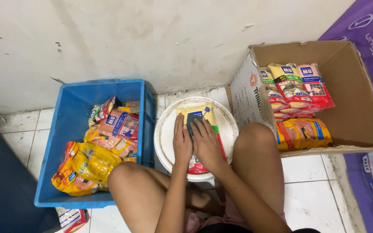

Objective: Cleaning a plastic package using a sponge and water over a bucket

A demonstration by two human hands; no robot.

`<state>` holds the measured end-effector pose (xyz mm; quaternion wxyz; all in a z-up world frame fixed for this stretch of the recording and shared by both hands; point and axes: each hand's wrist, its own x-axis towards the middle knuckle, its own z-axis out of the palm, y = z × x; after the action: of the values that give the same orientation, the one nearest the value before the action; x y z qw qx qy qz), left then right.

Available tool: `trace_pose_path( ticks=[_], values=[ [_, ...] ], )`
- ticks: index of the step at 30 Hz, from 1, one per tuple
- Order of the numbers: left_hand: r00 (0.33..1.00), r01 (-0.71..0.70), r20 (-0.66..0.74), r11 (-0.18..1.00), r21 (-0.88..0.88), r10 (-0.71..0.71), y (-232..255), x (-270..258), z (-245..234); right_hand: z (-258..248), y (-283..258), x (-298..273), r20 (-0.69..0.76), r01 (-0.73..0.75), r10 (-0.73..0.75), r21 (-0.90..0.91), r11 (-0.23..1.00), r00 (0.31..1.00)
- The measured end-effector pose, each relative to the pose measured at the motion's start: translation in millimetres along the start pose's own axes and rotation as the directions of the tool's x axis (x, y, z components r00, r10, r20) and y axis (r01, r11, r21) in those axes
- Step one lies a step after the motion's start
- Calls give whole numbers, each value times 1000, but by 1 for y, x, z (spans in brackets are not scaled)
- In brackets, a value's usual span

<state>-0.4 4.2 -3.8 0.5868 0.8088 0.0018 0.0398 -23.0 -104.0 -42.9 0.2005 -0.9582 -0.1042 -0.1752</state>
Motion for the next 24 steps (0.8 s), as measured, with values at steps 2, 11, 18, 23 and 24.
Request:
trace_pose_path(
  ticks=[2, 11, 18, 23, 24],
  values=[
    [1000, 8, 5, 1000, 4, -8, 2, -1, 0, -9, -3, -19, 13, -2, 1, 7, 1000, 1000],
    [1000, 19, 1, 1000, 7, -19, 1, 3, 0, -10, 3, -11, 34, -48, 46, 52, 998, 998],
    [999, 39, -11, 999, -4, -39, 3, -1, 0, 22, 22, 47, -133, -52, 46, -42, 998, 990],
    [999, 26, -22, 1000, 3, -26, -1, 2, 2, -8, 7, 6, -65, -49, 50, 11, 999, 997],
    [999, 32, -21, 999, 0, -32, -1, 2, 2, -15, 3, -7, -15, -65, 66, 35, 997, 998]
  ],
)
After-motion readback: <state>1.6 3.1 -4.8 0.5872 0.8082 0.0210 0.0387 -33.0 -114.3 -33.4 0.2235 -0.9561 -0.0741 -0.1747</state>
